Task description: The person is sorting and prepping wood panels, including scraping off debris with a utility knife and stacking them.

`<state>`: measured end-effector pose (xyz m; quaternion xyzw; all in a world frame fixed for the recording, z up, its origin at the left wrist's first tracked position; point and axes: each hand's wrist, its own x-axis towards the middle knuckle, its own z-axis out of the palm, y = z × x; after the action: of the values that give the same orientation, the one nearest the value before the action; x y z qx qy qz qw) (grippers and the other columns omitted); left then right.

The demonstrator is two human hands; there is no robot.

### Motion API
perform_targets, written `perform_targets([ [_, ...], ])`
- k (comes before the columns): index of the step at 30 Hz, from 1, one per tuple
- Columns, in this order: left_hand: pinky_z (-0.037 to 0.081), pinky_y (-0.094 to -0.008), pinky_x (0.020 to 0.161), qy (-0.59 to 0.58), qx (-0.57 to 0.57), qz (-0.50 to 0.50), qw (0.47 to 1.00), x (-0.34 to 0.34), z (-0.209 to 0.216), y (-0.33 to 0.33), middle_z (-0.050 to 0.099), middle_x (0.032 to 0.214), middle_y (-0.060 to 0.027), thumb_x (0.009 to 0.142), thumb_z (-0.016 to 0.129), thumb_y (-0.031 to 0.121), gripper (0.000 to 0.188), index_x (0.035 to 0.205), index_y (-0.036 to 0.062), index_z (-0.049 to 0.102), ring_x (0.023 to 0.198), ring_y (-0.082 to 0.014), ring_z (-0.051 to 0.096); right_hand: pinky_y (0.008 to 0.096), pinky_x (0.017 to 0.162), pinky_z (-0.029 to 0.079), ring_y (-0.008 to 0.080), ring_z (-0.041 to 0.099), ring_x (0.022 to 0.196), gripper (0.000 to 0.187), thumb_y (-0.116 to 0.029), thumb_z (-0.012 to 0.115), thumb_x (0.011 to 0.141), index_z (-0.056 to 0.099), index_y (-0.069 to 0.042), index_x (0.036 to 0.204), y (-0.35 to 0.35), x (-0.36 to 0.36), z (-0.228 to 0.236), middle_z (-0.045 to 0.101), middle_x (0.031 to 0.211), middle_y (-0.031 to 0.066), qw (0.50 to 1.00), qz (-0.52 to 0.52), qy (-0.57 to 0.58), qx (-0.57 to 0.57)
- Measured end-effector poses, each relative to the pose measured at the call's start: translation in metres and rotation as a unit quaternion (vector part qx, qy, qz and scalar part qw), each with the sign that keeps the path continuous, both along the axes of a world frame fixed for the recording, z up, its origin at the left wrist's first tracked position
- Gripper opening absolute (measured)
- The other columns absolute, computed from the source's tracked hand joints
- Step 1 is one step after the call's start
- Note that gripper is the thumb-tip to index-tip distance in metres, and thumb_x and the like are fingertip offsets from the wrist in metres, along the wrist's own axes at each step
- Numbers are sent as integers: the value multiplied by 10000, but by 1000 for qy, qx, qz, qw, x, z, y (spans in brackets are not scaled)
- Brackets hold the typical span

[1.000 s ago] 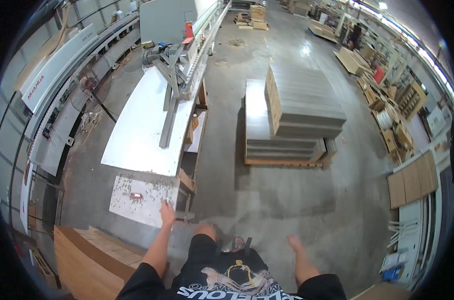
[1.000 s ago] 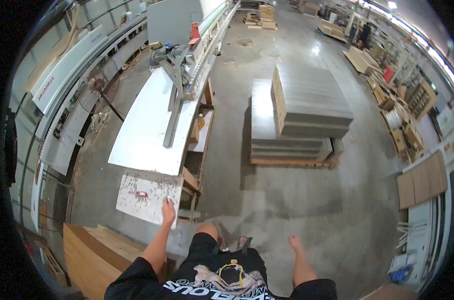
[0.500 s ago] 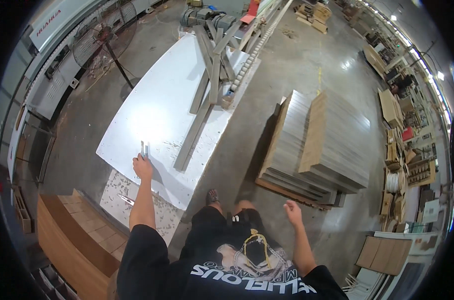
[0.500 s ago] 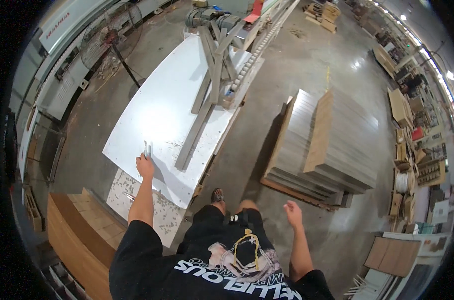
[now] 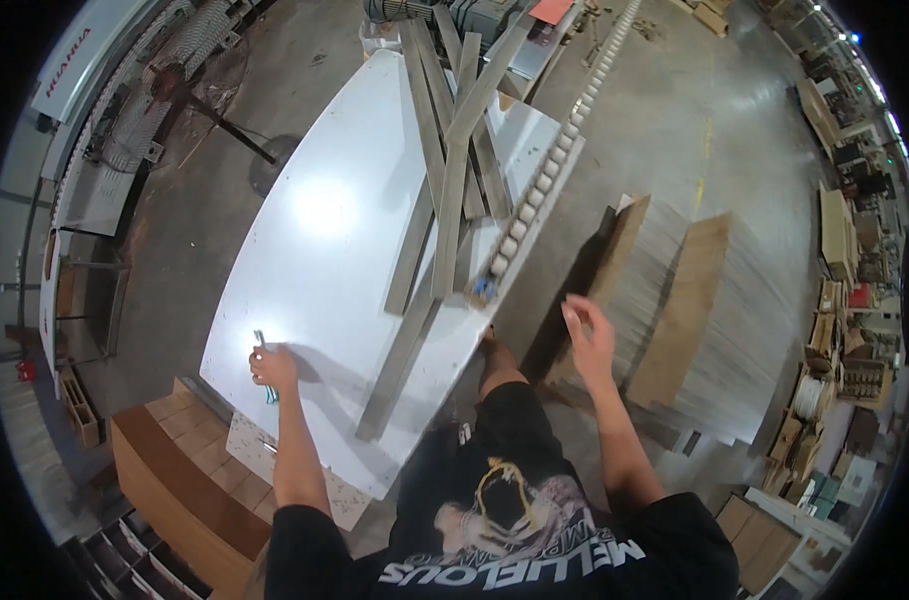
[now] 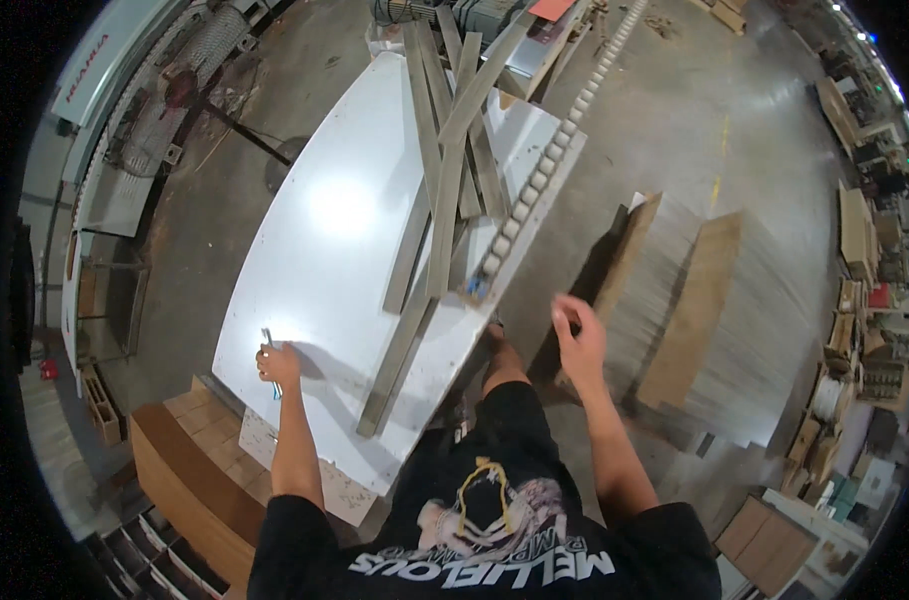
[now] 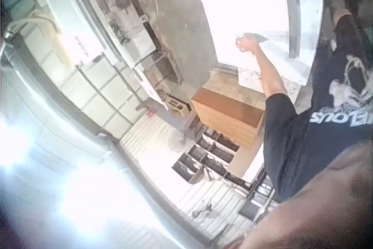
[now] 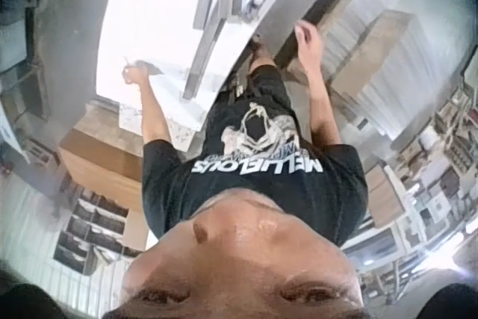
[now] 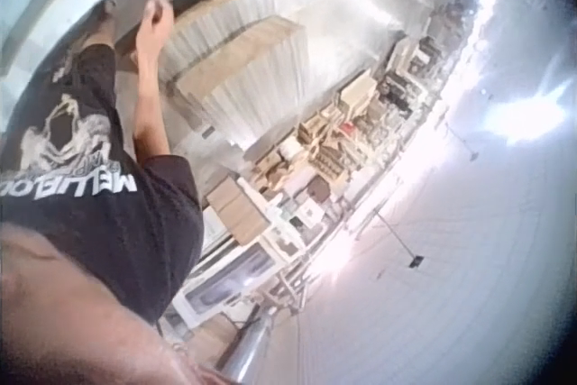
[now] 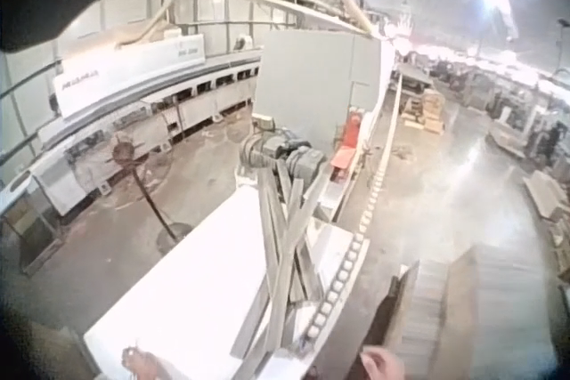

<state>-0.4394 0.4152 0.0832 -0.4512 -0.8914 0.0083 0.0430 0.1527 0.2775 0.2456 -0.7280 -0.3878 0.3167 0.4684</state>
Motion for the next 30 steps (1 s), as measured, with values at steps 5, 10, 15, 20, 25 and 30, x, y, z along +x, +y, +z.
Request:
perform_targets([
  [5, 398, -492, 1131, -279, 194, -277, 899, 237, 54, 199, 619, 1366, -247, 965, 718, 407, 604, 1372, -27, 612, 1317, -393, 535, 407, 1208, 319, 340, 429, 1466, 858, -584, 666, 970, 439, 41, 1513, 265, 16, -44, 485, 1547, 236, 995, 37, 89, 16],
  [10, 364, -508, 1171, -464, 78, -144, 871, 411, 77, 392, 524, 1453, -328, 854, 619, 802, 1088, 1496, -65, 477, 1397, -452, 465, 438, 1233, 293, 373, 398, 1485, 1217, -772, 704, 817, 322, 122, 1550, 448, 15, -99, 453, 1554, 282, 985, -88, 137, -57],
  [15, 306, -513, 1211, -656, -174, -71, 731, 420, 23, 420, 318, 1615, -337, 831, 598, 851, 1249, 1606, -67, 255, 1506, -427, 336, 444, 1165, 369, 344, 472, 1415, 1052, -661, 734, 839, 391, 44, 1540, 485, -6, -99, 463, 1557, 226, 942, 33, 308, -126],
  [20, 323, -474, 1211, -708, -130, -50, 692, 438, 26, 369, 318, 1640, -276, 938, 625, 685, 1075, 1623, -35, 215, 1523, -372, 323, 487, 1158, 382, 437, 524, 1348, 872, -612, 711, 844, 512, -63, 1492, 463, -22, -131, 539, 1454, 280, 956, -16, 241, -167],
  [25, 337, -370, 1196, -787, -128, -27, 603, 348, 22, 324, 457, 1578, -144, 1006, 626, 546, 854, 1582, -20, 352, 1450, -255, 423, 488, 1163, 373, 457, 425, 1404, 800, -444, 755, 894, 485, 74, 1440, 408, -112, -107, 399, 1526, 322, 971, -12, 198, -133],
  [30, 322, -384, 1204, -787, -206, -58, 578, 289, 36, 271, 490, 1535, -174, 953, 745, 461, 917, 1601, -14, 301, 1439, -266, 436, 450, 1072, 446, 380, 548, 1293, 604, -232, 805, 880, 528, 59, 1331, 350, -161, -117, 511, 1410, 271, 948, -72, 282, -129],
])
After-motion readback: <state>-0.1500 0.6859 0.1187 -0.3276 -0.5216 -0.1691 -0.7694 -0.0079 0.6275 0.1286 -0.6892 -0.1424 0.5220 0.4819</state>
